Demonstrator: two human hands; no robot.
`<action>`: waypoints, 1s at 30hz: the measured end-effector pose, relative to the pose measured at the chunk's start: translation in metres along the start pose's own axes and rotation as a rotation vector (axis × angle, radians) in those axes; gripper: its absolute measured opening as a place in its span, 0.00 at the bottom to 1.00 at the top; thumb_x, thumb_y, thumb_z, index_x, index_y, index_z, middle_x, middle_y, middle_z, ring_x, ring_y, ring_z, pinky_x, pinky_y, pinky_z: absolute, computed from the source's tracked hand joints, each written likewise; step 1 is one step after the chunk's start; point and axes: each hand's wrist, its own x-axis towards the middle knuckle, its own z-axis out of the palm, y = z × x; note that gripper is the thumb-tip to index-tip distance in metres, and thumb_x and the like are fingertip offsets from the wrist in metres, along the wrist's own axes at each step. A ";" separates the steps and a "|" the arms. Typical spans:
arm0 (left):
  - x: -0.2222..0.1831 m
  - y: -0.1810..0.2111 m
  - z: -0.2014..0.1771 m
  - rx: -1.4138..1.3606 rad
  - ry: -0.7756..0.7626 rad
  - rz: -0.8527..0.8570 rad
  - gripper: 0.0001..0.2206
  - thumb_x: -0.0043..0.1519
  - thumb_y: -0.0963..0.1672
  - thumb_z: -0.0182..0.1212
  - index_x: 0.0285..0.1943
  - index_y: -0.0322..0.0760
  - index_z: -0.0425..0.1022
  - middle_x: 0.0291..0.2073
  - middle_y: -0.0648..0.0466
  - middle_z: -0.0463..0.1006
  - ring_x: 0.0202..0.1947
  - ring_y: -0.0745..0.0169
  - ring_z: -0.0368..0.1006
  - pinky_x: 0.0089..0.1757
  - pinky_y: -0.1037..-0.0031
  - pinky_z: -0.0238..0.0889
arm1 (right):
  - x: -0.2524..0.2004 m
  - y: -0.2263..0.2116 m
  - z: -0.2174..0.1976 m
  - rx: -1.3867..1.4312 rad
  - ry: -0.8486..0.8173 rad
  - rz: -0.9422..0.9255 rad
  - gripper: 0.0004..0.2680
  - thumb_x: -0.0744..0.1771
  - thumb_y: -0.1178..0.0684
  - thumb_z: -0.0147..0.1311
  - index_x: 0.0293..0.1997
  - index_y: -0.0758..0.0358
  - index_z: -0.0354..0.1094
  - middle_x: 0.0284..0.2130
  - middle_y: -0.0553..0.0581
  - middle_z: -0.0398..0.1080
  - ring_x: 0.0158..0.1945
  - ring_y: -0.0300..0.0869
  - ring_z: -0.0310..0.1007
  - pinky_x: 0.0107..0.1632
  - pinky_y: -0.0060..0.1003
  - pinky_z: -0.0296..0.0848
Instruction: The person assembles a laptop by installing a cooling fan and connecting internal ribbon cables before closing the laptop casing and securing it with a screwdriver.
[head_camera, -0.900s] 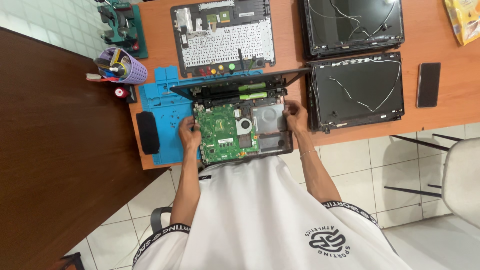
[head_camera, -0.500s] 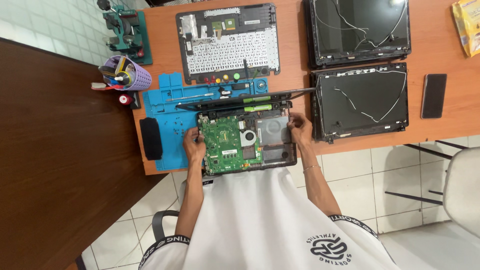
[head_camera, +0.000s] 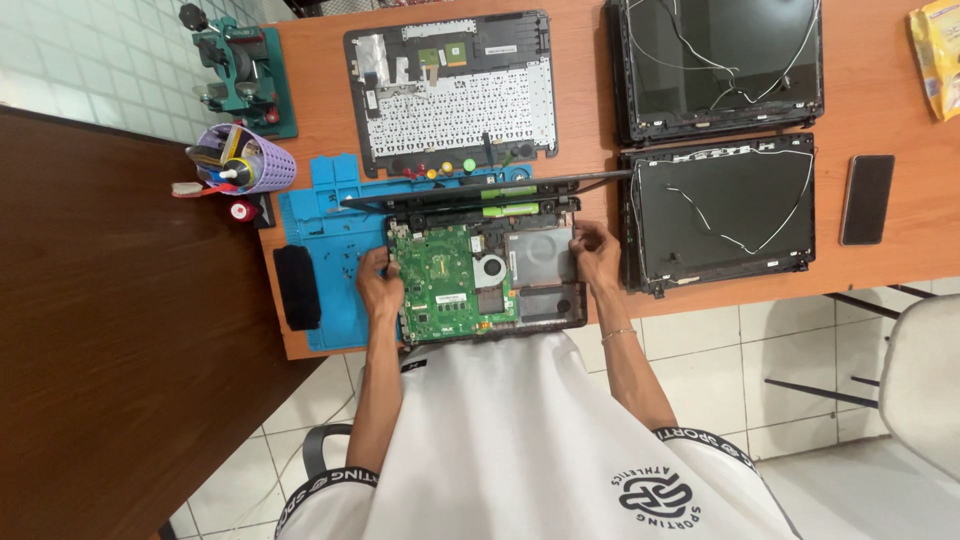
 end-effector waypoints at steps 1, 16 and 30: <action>0.001 -0.001 0.001 -0.003 -0.006 -0.006 0.11 0.60 0.34 0.61 0.51 0.29 0.76 0.43 0.47 0.79 0.44 0.55 0.77 0.43 0.67 0.71 | 0.002 0.001 0.000 -0.004 0.003 -0.012 0.13 0.62 0.69 0.59 0.49 0.66 0.75 0.34 0.49 0.73 0.37 0.34 0.70 0.45 0.29 0.72; -0.002 -0.022 0.001 -0.071 -0.038 0.096 0.13 0.62 0.37 0.61 0.56 0.32 0.77 0.44 0.49 0.79 0.44 0.58 0.76 0.41 0.70 0.71 | 0.010 0.028 -0.002 -0.013 -0.048 -0.157 0.13 0.63 0.67 0.58 0.52 0.67 0.73 0.39 0.53 0.73 0.41 0.36 0.70 0.48 0.31 0.71; -0.012 -0.050 0.010 -0.145 0.081 0.326 0.12 0.66 0.41 0.60 0.55 0.29 0.78 0.42 0.50 0.79 0.41 0.61 0.77 0.37 0.74 0.73 | -0.019 0.040 0.005 -0.154 0.114 -0.413 0.10 0.68 0.60 0.56 0.55 0.68 0.74 0.44 0.61 0.78 0.46 0.43 0.77 0.52 0.36 0.74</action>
